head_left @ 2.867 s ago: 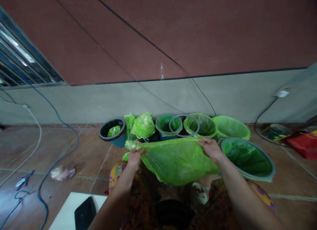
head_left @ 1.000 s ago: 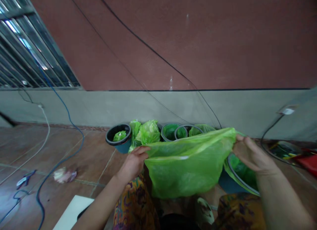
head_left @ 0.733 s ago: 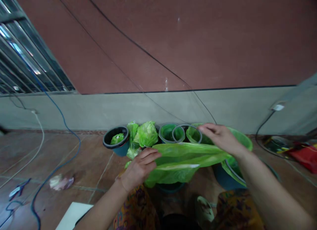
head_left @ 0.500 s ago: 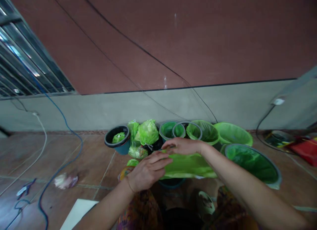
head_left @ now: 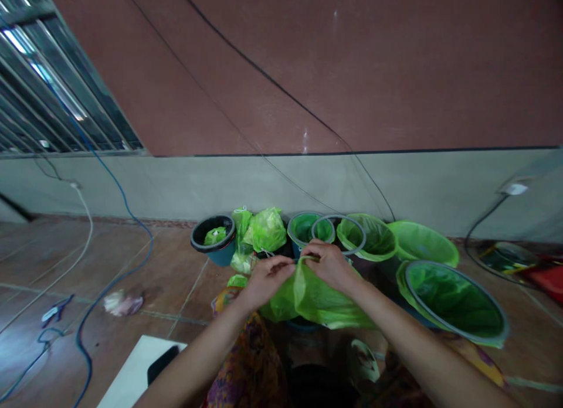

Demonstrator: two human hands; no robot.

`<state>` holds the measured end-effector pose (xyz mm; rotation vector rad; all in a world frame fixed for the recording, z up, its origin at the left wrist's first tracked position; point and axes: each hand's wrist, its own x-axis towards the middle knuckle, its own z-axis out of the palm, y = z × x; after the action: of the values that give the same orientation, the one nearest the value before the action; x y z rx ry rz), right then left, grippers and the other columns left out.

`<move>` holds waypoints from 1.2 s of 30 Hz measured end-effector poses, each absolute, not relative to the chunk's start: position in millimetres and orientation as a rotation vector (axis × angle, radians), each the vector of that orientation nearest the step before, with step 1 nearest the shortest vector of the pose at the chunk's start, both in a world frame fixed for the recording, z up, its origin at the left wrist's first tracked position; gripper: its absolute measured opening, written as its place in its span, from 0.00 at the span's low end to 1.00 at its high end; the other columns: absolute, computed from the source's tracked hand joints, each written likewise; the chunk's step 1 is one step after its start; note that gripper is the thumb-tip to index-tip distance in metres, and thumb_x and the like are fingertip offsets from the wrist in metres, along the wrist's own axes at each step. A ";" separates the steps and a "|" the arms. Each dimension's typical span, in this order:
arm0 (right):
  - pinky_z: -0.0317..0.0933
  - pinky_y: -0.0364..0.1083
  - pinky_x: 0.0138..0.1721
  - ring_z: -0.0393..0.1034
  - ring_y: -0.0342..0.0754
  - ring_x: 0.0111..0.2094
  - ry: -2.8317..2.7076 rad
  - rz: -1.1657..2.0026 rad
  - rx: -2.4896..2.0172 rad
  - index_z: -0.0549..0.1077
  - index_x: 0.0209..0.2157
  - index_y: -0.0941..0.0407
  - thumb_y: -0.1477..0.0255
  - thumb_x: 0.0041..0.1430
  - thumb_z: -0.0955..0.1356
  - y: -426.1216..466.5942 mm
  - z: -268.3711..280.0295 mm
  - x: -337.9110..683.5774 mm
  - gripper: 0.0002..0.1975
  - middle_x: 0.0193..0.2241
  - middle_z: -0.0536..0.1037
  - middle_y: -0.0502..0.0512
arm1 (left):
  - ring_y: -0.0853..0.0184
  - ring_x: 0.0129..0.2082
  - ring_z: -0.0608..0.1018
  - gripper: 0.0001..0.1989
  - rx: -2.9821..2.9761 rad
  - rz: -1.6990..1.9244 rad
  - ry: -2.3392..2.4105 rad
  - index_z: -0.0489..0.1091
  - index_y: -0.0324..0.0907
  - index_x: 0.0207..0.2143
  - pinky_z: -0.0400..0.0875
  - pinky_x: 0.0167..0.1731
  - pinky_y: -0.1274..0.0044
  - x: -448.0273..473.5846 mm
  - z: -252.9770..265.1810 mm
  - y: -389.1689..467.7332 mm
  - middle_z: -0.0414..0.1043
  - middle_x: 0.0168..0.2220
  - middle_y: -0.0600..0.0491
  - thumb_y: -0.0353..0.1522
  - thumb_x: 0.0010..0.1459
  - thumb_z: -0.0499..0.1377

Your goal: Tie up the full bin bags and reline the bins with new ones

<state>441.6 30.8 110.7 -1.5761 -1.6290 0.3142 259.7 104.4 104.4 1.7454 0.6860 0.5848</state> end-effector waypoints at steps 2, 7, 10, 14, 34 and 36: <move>0.57 0.42 0.32 0.66 0.43 0.29 -1.605 0.273 -1.584 0.74 0.27 0.55 0.80 0.50 0.63 31.7 107.4 440.1 0.09 0.28 0.73 0.50 | 0.70 0.29 0.73 0.15 1.816 0.584 0.669 0.76 0.39 0.37 0.67 0.31 0.79 267.1 102.0 102.5 0.76 0.32 0.52 0.41 0.52 0.61; 0.57 0.42 0.32 0.67 0.44 0.29 -1.503 0.193 -1.728 0.74 0.27 0.55 0.78 0.50 0.63 33.1 98.4 439.2 0.08 0.26 0.74 0.50 | 0.70 0.29 0.73 0.12 1.971 0.633 0.719 0.75 0.41 0.36 0.65 0.29 0.80 278.8 100.1 95.3 0.75 0.33 0.53 0.38 0.51 0.62; 0.56 0.43 0.31 0.67 0.44 0.28 -1.443 0.162 -1.807 0.74 0.28 0.54 0.77 0.51 0.63 34.4 97.1 436.0 0.08 0.26 0.75 0.50 | 0.70 0.30 0.72 0.04 2.097 0.655 0.764 0.73 0.42 0.30 0.64 0.32 0.79 288.9 95.9 92.0 0.73 0.29 0.55 0.32 0.50 0.60; 0.58 0.43 0.33 0.69 0.45 0.29 -1.399 0.136 -1.838 0.74 0.28 0.53 0.76 0.51 0.63 36.5 98.5 433.2 0.08 0.27 0.77 0.50 | 0.72 0.25 0.69 0.03 2.108 0.684 0.840 0.66 0.41 0.24 0.60 0.29 0.79 302.7 80.9 92.5 0.67 0.23 0.58 0.28 0.49 0.55; 0.65 0.47 0.36 0.76 0.54 0.35 -1.151 0.152 -2.601 0.79 0.39 0.56 0.80 0.44 0.63 -55.9 22.7 568.6 0.20 0.34 0.81 0.60 | 0.63 0.30 0.76 0.14 2.335 0.599 1.841 0.74 0.38 0.41 0.66 0.30 0.75 235.7 40.4 169.8 0.71 0.40 0.43 0.27 0.56 0.50; 0.65 0.47 0.33 0.75 0.53 0.32 -1.039 0.291 -2.509 0.79 0.38 0.57 0.78 0.43 0.64 -55.9 32.1 577.0 0.19 0.30 0.81 0.59 | 0.61 0.31 0.75 0.14 2.272 0.645 1.858 0.75 0.37 0.37 0.67 0.32 0.73 234.5 43.2 177.9 0.72 0.37 0.42 0.27 0.56 0.49</move>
<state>577.0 -55.9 32.1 -2.5094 -1.0386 0.2912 234.5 177.9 43.2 2.2721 1.8577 0.6449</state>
